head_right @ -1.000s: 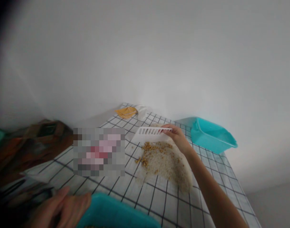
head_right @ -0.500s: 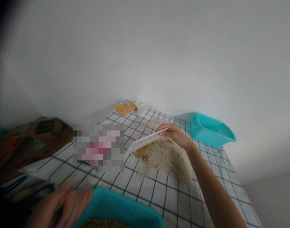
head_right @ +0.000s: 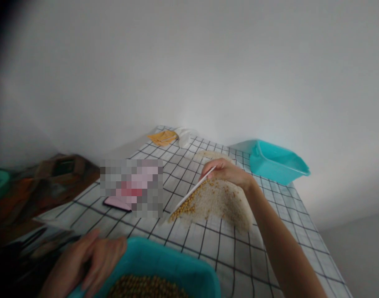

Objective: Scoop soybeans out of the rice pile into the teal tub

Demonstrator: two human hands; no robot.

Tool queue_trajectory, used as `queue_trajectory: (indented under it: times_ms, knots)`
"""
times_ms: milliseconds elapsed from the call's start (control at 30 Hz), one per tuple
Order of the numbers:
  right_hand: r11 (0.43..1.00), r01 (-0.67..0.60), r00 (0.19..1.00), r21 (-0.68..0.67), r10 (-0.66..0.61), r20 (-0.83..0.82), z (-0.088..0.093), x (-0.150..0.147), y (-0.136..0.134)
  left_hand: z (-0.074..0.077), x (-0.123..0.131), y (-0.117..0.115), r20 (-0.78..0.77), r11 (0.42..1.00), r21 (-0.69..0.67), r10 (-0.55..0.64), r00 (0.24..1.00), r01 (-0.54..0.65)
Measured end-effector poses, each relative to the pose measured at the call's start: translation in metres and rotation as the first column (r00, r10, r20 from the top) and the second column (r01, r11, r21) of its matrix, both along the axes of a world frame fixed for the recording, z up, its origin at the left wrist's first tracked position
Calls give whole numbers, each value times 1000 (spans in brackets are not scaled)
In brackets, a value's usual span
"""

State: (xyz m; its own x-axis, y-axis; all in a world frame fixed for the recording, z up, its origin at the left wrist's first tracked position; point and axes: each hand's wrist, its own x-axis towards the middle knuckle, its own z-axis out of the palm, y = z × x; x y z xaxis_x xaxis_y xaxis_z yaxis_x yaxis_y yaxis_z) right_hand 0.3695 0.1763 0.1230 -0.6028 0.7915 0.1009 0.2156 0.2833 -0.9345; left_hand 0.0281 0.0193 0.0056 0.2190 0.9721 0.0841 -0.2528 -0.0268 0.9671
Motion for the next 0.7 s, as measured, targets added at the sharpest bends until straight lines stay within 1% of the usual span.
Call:
queue_trajectory:
  times_ms: [100, 167, 200, 267, 333, 400, 467, 533, 600, 633, 700]
  knots:
    - [999, 31, 999, 8, -31, -7, -2, -1, -2, 3, 1, 3, 63, 998, -33, -42, 997, 45]
    - [997, 80, 996, 19, -80, -33, -6, -1, -3, 9, 1, 4, 107, 994, -53, -93, 990, 99]
    - [994, 107, 993, 24, -105, -49, -8, -1, -4, 14, 2, 4, 136, 985, -56, -156, 978, 165]
    - [980, 195, 977, 47, -189, -102, -11, 0, -7, 21, 3, 2, 189, 982, -165, -56, 980, 88]
    - [936, 342, 928, 84, -322, -187, -11, 2, -13, 25, 3, 0, 226, 976, -209, -8, 974, 57]
    - [863, 493, 849, 110, -448, -281, -8, 7, -22, 23, 2, 0, 268, 978, -173, -66, 961, 116]
    - [815, 571, 791, 103, -512, -335, -4, 12, -34, 17, -1, 2, 304, 977, -118, -135, 943, 177]
    - [780, 624, 742, 50, -571, -351, -1, 17, -49, 12, -3, 5, 324, 978, -86, -151, 934, 188]
    - [745, 665, 688, -56, -640, -343, -3, 19, -65, 12, -3, 7, 324, 978, -55, -172, 930, 200]
    - [739, 666, 681, -104, -658, -322, -5, 19, -73, 13, -2, 6, 320, 975, -39, -195, 927, 219]
    - [739, 652, 696, -170, -672, -252, -12, 18, -86, 19, 1, 4, 306, 976, -47, -188, 933, 212]
